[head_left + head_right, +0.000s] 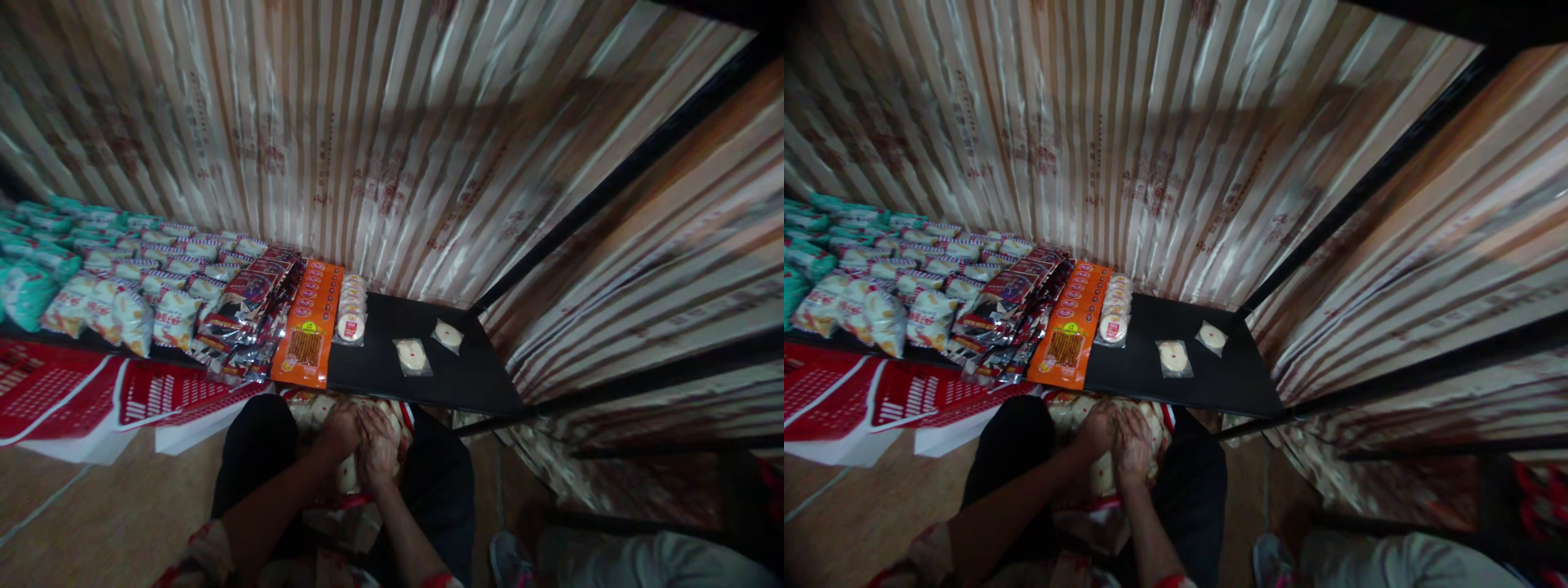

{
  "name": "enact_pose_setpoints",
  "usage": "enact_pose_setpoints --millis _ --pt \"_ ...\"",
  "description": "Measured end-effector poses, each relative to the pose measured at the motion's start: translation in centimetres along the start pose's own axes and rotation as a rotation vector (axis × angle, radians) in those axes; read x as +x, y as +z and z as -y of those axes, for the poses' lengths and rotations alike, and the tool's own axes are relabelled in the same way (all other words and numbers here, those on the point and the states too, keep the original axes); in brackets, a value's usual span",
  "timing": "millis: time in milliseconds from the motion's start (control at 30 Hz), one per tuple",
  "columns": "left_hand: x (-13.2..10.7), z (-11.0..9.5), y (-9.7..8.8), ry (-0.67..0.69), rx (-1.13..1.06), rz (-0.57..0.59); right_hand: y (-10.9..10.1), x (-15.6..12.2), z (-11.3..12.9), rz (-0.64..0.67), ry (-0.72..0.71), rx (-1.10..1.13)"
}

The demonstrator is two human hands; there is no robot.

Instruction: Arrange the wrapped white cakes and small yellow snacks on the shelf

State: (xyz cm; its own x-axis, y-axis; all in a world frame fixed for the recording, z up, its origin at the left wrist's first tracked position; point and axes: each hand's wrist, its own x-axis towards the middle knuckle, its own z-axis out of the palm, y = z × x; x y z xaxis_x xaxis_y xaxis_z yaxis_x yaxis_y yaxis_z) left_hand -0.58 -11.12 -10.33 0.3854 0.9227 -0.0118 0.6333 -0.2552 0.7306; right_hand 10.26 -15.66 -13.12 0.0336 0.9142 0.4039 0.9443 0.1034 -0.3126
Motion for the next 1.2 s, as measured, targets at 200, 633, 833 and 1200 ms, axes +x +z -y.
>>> enact_pose_setpoints --millis 200,633,833,1200 --pt "-0.9 -0.4 -0.7 0.012 0.096 0.057 -1.1 -0.6 0.5 -0.026 -0.046 0.022" --pt "-2.2 -1.0 -2.8 0.015 0.145 0.045 -4.3 1.0 1.7 0.028 0.084 0.247" --pt "-2.6 -0.9 -3.8 -0.027 0.096 0.071 -5.1 2.6 2.0 0.027 0.199 0.371" --pt "-2.5 0.2 -4.8 -0.078 -0.197 -0.013 -6.5 5.3 2.8 0.081 0.396 0.554"
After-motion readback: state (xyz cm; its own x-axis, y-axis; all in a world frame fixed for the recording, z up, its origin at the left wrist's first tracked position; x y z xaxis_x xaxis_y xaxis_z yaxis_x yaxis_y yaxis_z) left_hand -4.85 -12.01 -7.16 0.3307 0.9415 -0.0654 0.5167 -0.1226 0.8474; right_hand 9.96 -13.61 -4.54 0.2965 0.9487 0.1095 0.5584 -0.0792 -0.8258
